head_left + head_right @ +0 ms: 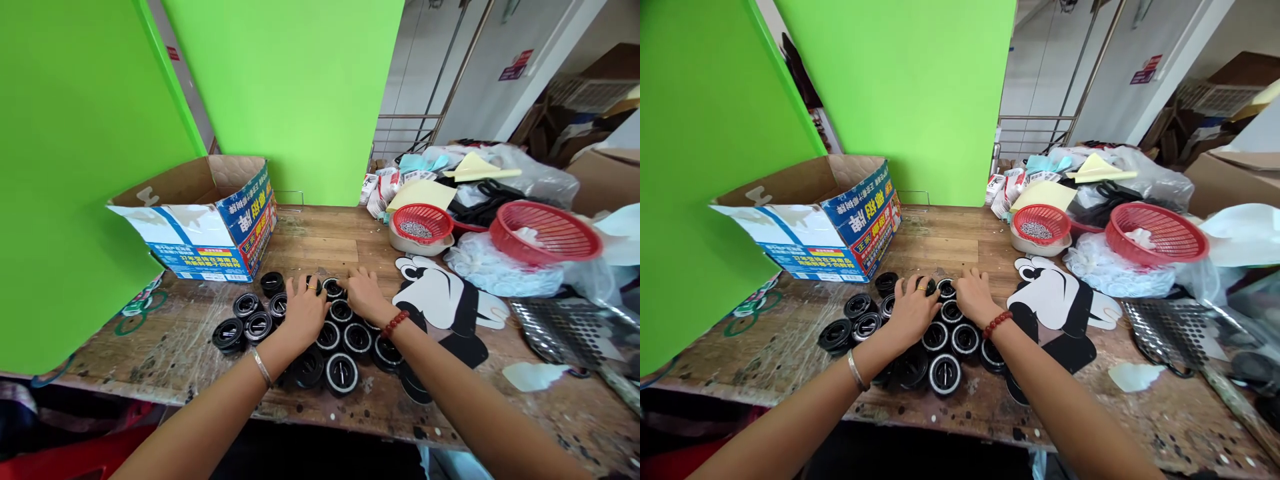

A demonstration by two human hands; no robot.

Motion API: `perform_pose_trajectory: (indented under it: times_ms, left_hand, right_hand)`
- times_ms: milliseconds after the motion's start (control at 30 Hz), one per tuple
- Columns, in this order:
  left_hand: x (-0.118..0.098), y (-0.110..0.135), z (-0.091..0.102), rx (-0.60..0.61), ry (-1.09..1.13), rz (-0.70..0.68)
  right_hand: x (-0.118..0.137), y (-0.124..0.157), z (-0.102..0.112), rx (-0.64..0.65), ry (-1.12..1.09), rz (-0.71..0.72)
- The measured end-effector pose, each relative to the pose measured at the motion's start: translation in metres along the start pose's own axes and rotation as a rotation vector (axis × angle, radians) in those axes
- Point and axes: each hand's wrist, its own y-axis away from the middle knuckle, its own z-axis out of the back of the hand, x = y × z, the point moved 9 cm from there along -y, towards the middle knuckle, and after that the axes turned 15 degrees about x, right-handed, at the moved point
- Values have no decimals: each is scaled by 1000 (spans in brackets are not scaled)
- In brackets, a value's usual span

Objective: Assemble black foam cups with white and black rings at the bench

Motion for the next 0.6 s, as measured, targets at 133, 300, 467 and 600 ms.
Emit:
perform_pose_trajectory:
  times_ms: [133, 300, 467, 600]
  left_hand:
    - [-4, 4, 4, -57, -14, -17]
    - [-6, 7, 0, -64, -21, -47]
    - [-14, 1, 0, -19, -45, -73]
    - [-21, -2, 5, -21, -64, -106]
  right_hand:
    - [-9, 6, 0, -25, 3, -5]
    - [-2, 17, -1, -15, 40, 63]
    - [13, 16, 5, 18, 108, 146]
    - [18, 21, 9, 27, 133, 161]
